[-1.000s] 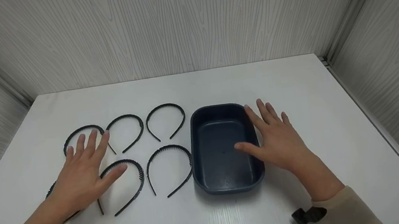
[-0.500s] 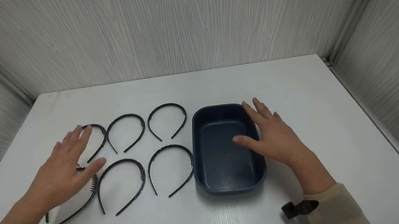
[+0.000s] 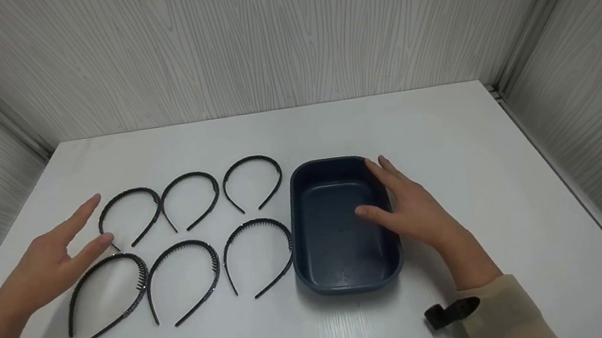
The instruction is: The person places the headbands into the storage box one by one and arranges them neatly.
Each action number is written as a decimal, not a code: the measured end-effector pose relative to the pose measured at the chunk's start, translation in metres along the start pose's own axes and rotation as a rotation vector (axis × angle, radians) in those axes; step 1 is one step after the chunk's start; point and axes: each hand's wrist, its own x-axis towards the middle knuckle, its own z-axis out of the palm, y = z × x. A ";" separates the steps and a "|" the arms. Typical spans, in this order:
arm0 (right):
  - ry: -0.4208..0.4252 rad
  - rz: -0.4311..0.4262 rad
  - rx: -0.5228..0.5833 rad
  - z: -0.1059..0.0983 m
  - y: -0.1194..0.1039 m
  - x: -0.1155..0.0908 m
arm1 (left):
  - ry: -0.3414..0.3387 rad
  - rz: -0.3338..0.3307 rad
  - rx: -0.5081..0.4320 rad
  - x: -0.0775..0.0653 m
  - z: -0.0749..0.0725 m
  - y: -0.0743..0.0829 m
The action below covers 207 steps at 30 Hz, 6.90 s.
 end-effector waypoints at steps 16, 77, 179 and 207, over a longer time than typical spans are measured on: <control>0.017 0.004 0.214 0.013 0.019 0.000 | -0.021 -0.064 -0.138 -0.004 -0.009 -0.049; -0.003 -0.023 0.226 0.012 0.032 -0.001 | -0.175 -0.156 -0.150 0.012 0.012 -0.099; 0.012 -0.058 0.219 0.017 0.029 0.001 | -0.214 0.344 -0.206 0.148 0.053 0.142; 0.017 -0.052 0.225 0.014 0.027 -0.005 | -0.259 0.412 -0.126 0.184 0.148 0.202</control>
